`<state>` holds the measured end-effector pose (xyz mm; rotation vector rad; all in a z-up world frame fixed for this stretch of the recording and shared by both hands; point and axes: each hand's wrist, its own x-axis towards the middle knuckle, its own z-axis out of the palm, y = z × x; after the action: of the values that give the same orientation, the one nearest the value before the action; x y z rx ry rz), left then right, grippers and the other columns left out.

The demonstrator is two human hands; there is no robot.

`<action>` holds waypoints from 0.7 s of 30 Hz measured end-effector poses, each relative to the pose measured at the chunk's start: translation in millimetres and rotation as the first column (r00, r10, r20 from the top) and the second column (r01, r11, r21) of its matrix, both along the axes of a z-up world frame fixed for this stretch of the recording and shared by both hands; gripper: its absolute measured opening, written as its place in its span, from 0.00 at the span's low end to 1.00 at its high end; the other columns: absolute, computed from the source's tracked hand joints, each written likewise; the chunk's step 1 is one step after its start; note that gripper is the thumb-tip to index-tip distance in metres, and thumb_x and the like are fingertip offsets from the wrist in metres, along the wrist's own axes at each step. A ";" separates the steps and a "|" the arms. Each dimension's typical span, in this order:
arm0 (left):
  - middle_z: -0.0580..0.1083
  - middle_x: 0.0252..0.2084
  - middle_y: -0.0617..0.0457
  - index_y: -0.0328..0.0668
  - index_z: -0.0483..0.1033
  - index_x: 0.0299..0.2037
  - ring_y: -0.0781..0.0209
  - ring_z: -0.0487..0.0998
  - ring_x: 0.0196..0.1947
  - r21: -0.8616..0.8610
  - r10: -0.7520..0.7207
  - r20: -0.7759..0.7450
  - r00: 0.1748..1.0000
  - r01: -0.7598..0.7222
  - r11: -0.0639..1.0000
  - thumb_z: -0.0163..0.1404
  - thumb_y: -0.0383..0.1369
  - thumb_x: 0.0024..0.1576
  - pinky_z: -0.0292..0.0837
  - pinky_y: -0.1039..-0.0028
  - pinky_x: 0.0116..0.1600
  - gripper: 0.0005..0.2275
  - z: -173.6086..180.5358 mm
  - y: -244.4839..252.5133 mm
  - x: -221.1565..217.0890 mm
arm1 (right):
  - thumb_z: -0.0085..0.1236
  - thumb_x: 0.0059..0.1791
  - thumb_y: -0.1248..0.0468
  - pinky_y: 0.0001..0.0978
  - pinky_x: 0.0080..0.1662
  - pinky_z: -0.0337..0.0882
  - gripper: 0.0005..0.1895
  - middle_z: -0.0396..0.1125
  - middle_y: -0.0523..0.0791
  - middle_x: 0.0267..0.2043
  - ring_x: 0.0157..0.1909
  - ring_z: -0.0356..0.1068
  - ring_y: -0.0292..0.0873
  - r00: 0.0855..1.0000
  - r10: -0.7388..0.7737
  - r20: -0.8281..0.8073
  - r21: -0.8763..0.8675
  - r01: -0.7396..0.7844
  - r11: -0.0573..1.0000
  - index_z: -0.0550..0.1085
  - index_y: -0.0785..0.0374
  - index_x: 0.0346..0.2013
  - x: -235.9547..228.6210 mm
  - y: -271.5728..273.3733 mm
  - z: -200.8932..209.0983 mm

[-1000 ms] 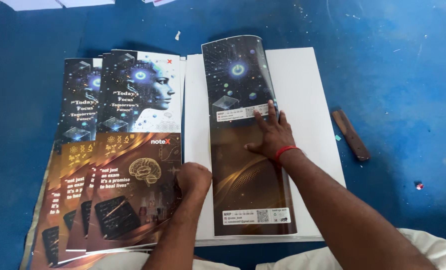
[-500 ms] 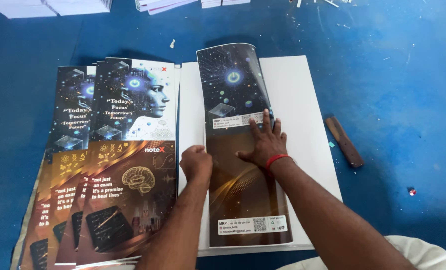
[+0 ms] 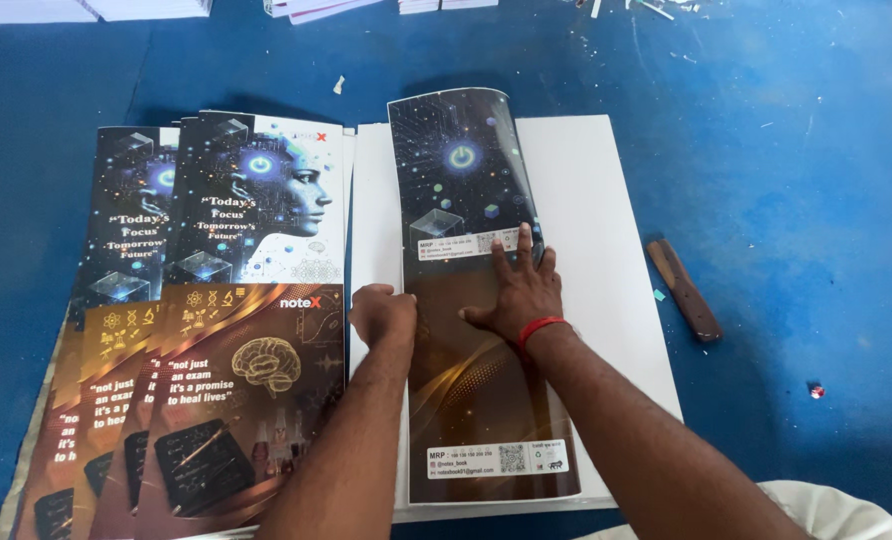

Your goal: The person sits on the floor and repeatedly folds a printed cover sheet over a stack of white pages, then uses a wooden block to press and smooth the spine area. The person handles multiple book units one at a time, repeating the folding and pressing steps.

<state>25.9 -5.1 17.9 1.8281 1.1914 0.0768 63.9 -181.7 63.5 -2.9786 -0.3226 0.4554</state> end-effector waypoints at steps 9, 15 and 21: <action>0.80 0.44 0.39 0.35 0.82 0.42 0.45 0.84 0.44 0.140 -0.137 -0.161 0.977 0.160 0.977 0.67 0.35 0.50 0.82 0.59 0.47 0.14 19.1 -1.1 14.4 | 0.67 0.35 0.30 0.61 0.70 0.52 0.66 0.25 0.53 0.82 0.77 0.31 0.72 1.000 -0.006 0.005 -0.023 0.007 1.000 0.46 0.47 0.77 -0.5 1.7 -2.9; 0.77 0.49 0.37 0.38 0.82 0.45 0.41 0.82 0.47 0.267 -0.197 -0.232 0.953 0.257 0.929 0.64 0.38 0.53 0.80 0.57 0.51 0.15 8.0 -5.2 11.8 | 0.66 0.35 0.32 0.65 0.72 0.34 0.57 0.31 0.45 0.81 0.80 0.28 0.59 0.965 0.135 0.225 -0.040 -0.129 0.991 0.56 0.45 0.73 -3.7 -0.7 -16.6; 0.74 0.53 0.45 0.36 0.79 0.48 0.46 0.72 0.58 0.394 -0.242 -0.410 0.879 0.410 0.823 0.65 0.45 0.51 0.67 0.52 0.60 0.22 1.3 -4.6 16.5 | 0.61 0.47 0.48 0.65 0.73 0.33 0.29 0.54 0.44 0.74 0.77 0.43 0.56 0.826 0.461 0.324 -0.007 -0.485 0.875 0.71 0.44 0.62 -3.4 4.9 -44.5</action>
<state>42.4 -9.7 19.2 2.5469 1.1284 -0.1781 60.5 -176.7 19.0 -2.8647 -1.1029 -0.0117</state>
